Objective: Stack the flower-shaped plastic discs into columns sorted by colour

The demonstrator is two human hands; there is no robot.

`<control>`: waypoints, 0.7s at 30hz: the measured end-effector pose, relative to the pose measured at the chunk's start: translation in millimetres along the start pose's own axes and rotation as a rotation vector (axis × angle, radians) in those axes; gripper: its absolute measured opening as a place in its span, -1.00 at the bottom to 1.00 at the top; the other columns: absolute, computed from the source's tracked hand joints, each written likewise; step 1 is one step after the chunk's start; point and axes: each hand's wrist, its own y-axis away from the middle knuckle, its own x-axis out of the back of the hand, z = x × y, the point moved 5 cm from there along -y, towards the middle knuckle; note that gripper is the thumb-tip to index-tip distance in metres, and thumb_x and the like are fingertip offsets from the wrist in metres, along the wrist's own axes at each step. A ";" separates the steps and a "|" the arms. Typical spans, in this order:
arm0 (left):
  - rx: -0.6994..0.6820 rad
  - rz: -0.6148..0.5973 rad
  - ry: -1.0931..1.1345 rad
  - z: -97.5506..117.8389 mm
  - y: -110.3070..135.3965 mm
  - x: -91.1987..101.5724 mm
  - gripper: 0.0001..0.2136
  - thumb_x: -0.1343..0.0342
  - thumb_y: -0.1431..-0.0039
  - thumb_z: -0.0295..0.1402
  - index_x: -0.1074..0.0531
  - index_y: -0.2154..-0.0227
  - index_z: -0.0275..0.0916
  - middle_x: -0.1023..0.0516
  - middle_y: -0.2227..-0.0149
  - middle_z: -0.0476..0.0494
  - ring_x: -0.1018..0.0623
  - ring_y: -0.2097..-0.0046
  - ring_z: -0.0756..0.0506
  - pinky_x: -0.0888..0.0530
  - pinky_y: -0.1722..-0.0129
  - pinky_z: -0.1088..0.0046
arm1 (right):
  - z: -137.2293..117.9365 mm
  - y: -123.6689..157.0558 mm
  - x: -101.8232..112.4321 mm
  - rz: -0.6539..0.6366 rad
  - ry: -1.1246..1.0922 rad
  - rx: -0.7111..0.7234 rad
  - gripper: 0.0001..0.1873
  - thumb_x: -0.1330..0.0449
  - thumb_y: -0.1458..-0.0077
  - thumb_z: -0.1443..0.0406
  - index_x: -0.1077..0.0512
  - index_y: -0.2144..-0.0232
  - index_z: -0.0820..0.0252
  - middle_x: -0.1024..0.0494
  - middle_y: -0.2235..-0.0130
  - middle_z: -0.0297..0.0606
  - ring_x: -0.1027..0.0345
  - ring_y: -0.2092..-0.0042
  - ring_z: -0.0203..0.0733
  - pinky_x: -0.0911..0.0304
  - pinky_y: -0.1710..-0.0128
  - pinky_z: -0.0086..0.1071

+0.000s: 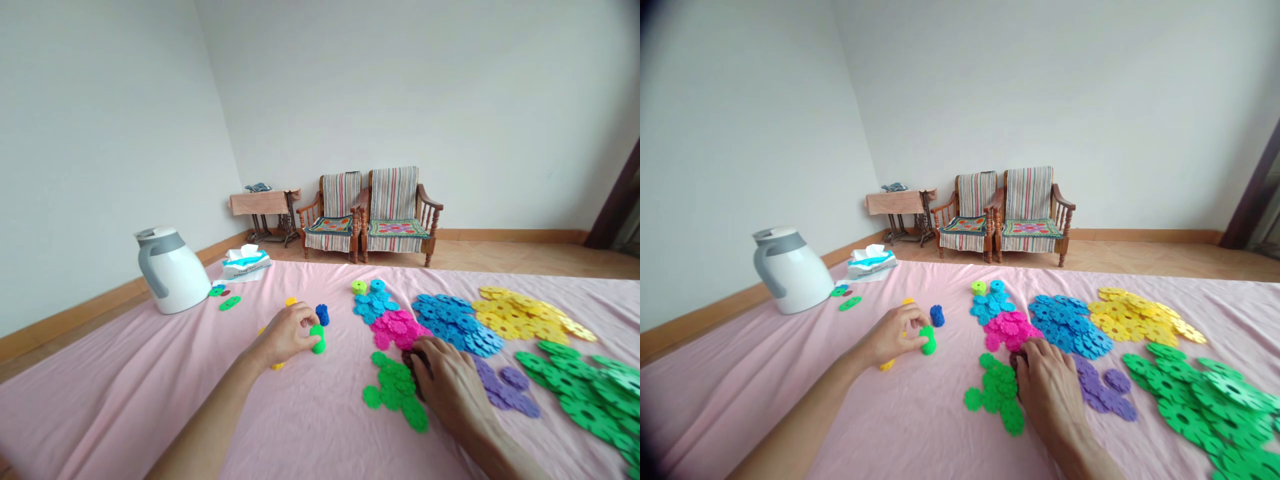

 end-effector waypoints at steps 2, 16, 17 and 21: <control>0.010 -0.019 -0.005 0.9 -0.2 -1.6 -0.86 -0.17 0.11 -0.44 -0.45 0.40 -0.22 -0.42 0.36 -0.02 -0.40 0.31 -0.03 -0.34 0.28 0.50 | 0.1 -0.6 -0.5 0.005 -0.001 0.003 -0.77 0.06 -0.14 0.26 -0.40 0.37 0.09 -0.50 0.24 -0.27 -0.33 0.17 -0.11 -0.07 0.23 -0.25; 0.010 0.038 0.041 15.5 1.3 -0.1 -0.81 -0.20 0.05 -0.40 -0.45 0.31 -0.21 -0.43 0.29 -0.05 -0.41 0.27 -0.04 -0.34 0.26 0.49 | 1.6 -1.2 -2.1 0.004 -0.009 -0.001 -0.76 0.06 -0.15 0.26 -0.42 0.34 0.10 -0.51 0.22 -0.27 -0.33 0.16 -0.11 -0.08 0.20 -0.23; -0.014 0.017 0.058 23.8 2.1 -3.5 -0.85 -0.19 0.02 -0.38 -0.45 0.33 -0.22 -0.43 0.30 -0.06 -0.41 0.27 -0.04 -0.34 0.26 0.49 | 1.6 -1.2 -2.0 0.008 -0.009 -0.001 -0.75 0.06 -0.15 0.26 -0.42 0.34 0.10 -0.51 0.21 -0.26 -0.33 0.15 -0.11 -0.08 0.19 -0.23; -0.175 -0.222 0.110 60.4 9.2 -35.5 -0.82 -0.25 0.03 -0.32 -0.46 0.34 -0.24 -0.44 0.35 -0.04 -0.42 0.31 -0.02 -0.34 0.29 0.51 | 1.6 -0.7 -1.7 0.013 -0.009 -0.003 -0.75 0.06 -0.15 0.26 -0.42 0.32 0.11 -0.51 0.21 -0.25 -0.32 0.15 -0.11 -0.08 0.19 -0.24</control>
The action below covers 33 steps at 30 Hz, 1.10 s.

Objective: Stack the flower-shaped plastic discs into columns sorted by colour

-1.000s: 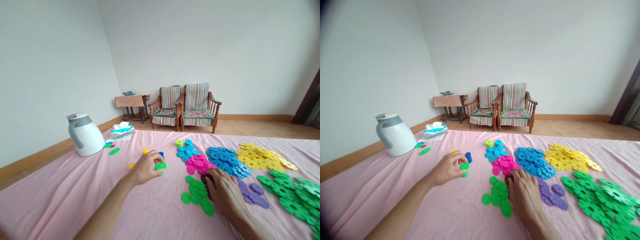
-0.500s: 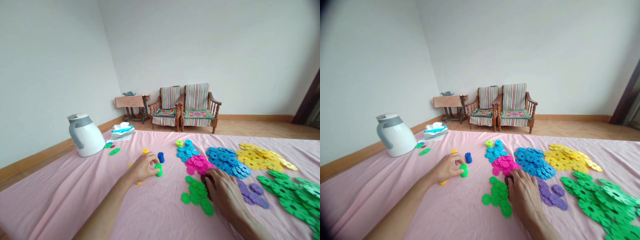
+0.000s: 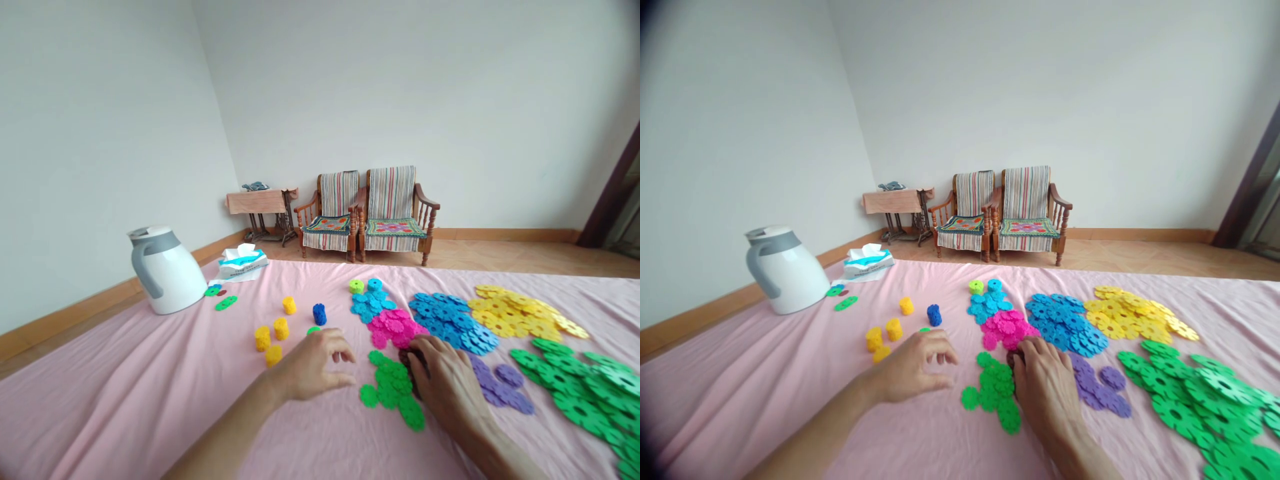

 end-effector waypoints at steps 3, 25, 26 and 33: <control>-0.071 -0.099 -0.031 13.9 -2.5 -23.6 -0.73 -0.28 0.06 -0.30 -0.45 0.27 -0.23 -0.46 0.32 -0.05 -0.42 0.26 -0.06 -0.33 0.28 0.50 | -0.1 0.4 0.2 0.000 -0.002 0.001 -0.75 0.06 -0.15 0.27 -0.42 0.32 0.11 -0.51 0.20 -0.24 -0.32 0.15 -0.11 -0.08 0.18 -0.24; 0.180 0.275 -0.017 -25.7 4.2 30.8 -0.85 -0.15 0.13 -0.47 -0.40 0.40 -0.26 -0.40 0.38 -0.02 -0.39 0.34 -0.01 -0.32 0.36 0.53 | 1.3 -0.5 -2.0 -0.009 0.013 0.006 -0.78 0.05 -0.14 0.26 -0.40 0.37 0.07 -0.51 0.25 -0.30 -0.34 0.18 -0.11 -0.08 0.22 -0.25; 0.190 0.309 -0.021 -32.5 6.0 38.3 -0.85 -0.14 0.13 -0.47 -0.40 0.40 -0.26 -0.41 0.37 -0.03 -0.39 0.33 -0.02 -0.32 0.36 0.53 | 1.2 -0.3 -2.1 -0.009 0.014 0.005 -0.78 0.05 -0.14 0.27 -0.40 0.37 0.07 -0.50 0.25 -0.30 -0.34 0.18 -0.11 -0.08 0.22 -0.25; 0.184 0.303 -0.081 -57.0 10.4 43.4 -0.84 -0.15 0.14 -0.49 -0.42 0.40 -0.24 -0.42 0.37 -0.01 -0.40 0.32 -0.02 -0.33 0.30 0.51 | -0.5 0.0 -1.2 -0.008 0.011 0.009 -0.78 0.05 -0.14 0.27 -0.39 0.38 0.08 -0.50 0.25 -0.28 -0.34 0.18 -0.11 -0.09 0.22 -0.25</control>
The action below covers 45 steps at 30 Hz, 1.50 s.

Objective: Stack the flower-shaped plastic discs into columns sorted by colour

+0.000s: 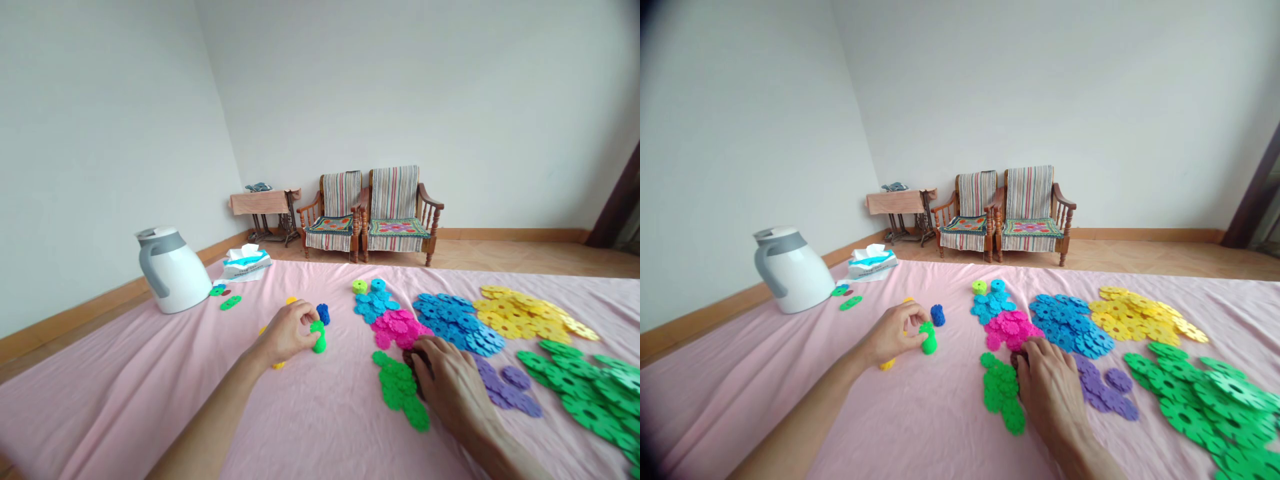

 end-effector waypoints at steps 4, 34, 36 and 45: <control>0.001 -0.021 -0.020 -2.5 0.5 -3.7 -0.84 -0.15 0.15 -0.49 -0.42 0.40 -0.24 -0.42 0.37 -0.01 -0.40 0.33 -0.02 -0.33 0.31 0.51 | 0.6 -0.7 -0.2 -0.003 0.002 -0.001 -0.78 0.05 -0.14 0.27 -0.39 0.38 0.08 -0.50 0.24 -0.29 -0.34 0.18 -0.11 -0.09 0.22 -0.25; -0.033 -0.190 0.020 6.0 6.2 5.6 -0.61 -0.13 0.02 -0.47 -0.41 0.07 -0.11 -0.40 0.15 -0.05 -0.40 0.22 -0.04 -0.34 0.15 0.46 | -0.2 0.8 1.6 0.020 0.003 0.012 -0.78 0.04 -0.13 0.28 -0.41 0.38 0.09 -0.51 0.26 -0.27 -0.35 0.20 -0.12 -0.08 0.24 -0.26; -0.042 -0.235 0.015 6.9 7.7 1.8 -0.60 -0.10 -0.02 -0.47 -0.38 0.03 -0.09 -0.38 0.13 -0.06 -0.40 0.19 -0.04 -0.33 0.12 0.45 | -0.2 0.5 1.6 0.021 0.004 0.017 -0.77 0.04 -0.13 0.28 -0.41 0.39 0.10 -0.51 0.27 -0.26 -0.35 0.20 -0.13 -0.08 0.24 -0.27; -0.043 -0.219 -0.021 4.5 8.7 0.4 -0.55 -0.17 0.01 -0.42 -0.34 -0.01 -0.07 -0.39 0.15 -0.05 -0.43 0.26 -0.03 -0.36 0.19 0.45 | -0.5 0.2 1.0 0.015 -0.004 0.015 -0.78 0.05 -0.14 0.28 -0.41 0.38 0.11 -0.51 0.26 -0.25 -0.33 0.19 -0.12 -0.08 0.23 -0.25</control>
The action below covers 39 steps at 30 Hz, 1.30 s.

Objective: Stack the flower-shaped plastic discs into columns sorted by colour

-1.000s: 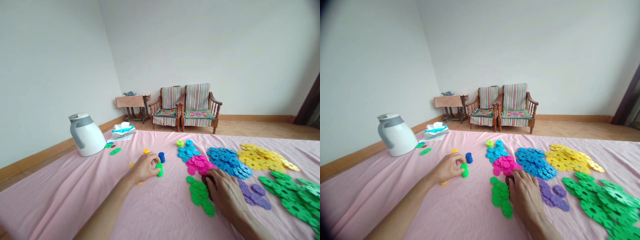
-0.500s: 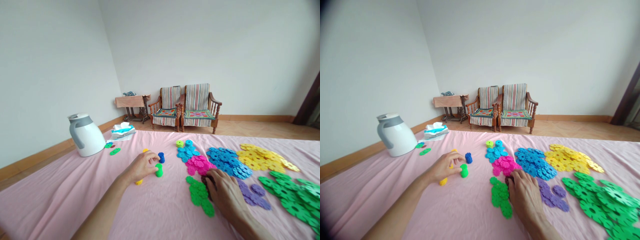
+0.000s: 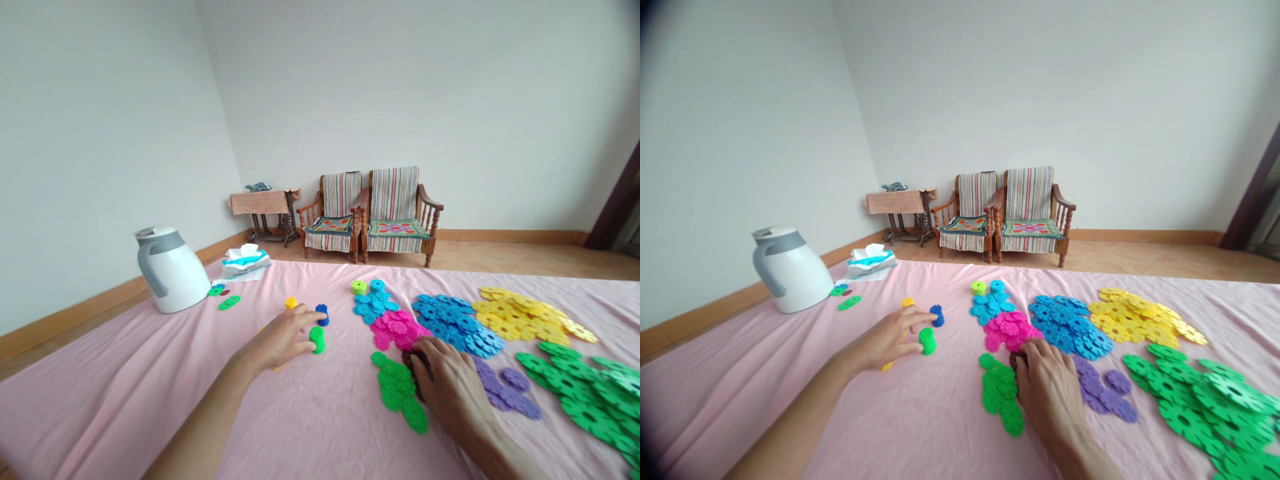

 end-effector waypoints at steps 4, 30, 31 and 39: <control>0.008 0.141 0.036 8.9 -4.2 6.9 -0.67 -0.15 -0.04 -0.40 -0.40 0.08 -0.13 -0.43 0.17 -0.07 -0.43 0.25 -0.04 -0.36 0.18 0.44 | 0.0 0.1 0.7 0.012 -0.001 -0.002 -0.77 0.05 -0.14 0.28 -0.41 0.37 0.10 -0.51 0.24 -0.26 -0.33 0.19 -0.12 -0.08 0.23 -0.25; -0.177 -0.003 0.090 68.5 -19.8 -86.6 -0.76 -0.03 -0.05 -0.58 -0.49 0.28 -0.20 -0.48 0.30 -0.11 -0.43 0.18 -0.10 -0.36 0.17 0.42 | -1.4 0.5 1.4 0.061 -0.022 0.013 -0.77 0.05 -0.15 0.28 -0.40 0.38 0.12 -0.51 0.25 -0.24 -0.35 0.20 -0.11 -0.09 0.24 -0.24; -0.164 0.002 0.117 66.6 -18.9 -85.3 -0.76 -0.03 -0.04 -0.59 -0.49 0.28 -0.20 -0.50 0.30 -0.10 -0.44 0.20 -0.09 -0.36 0.19 0.43 | -0.7 0.0 0.8 0.059 -0.024 0.010 -0.77 0.06 -0.15 0.28 -0.40 0.38 0.12 -0.51 0.25 -0.24 -0.35 0.20 -0.10 -0.09 0.23 -0.24; 0.162 0.152 0.674 42.0 -15.7 -80.7 -0.78 -0.07 -0.01 -0.53 -0.35 0.22 -0.30 -0.43 0.52 0.00 -0.44 0.49 0.02 -0.32 0.47 0.55 | -24.9 6.2 2.0 0.102 -0.166 0.227 -0.71 0.01 -0.15 0.26 -0.31 0.07 0.09 -0.48 0.11 -0.21 -0.33 0.08 -0.13 -0.19 0.11 -0.26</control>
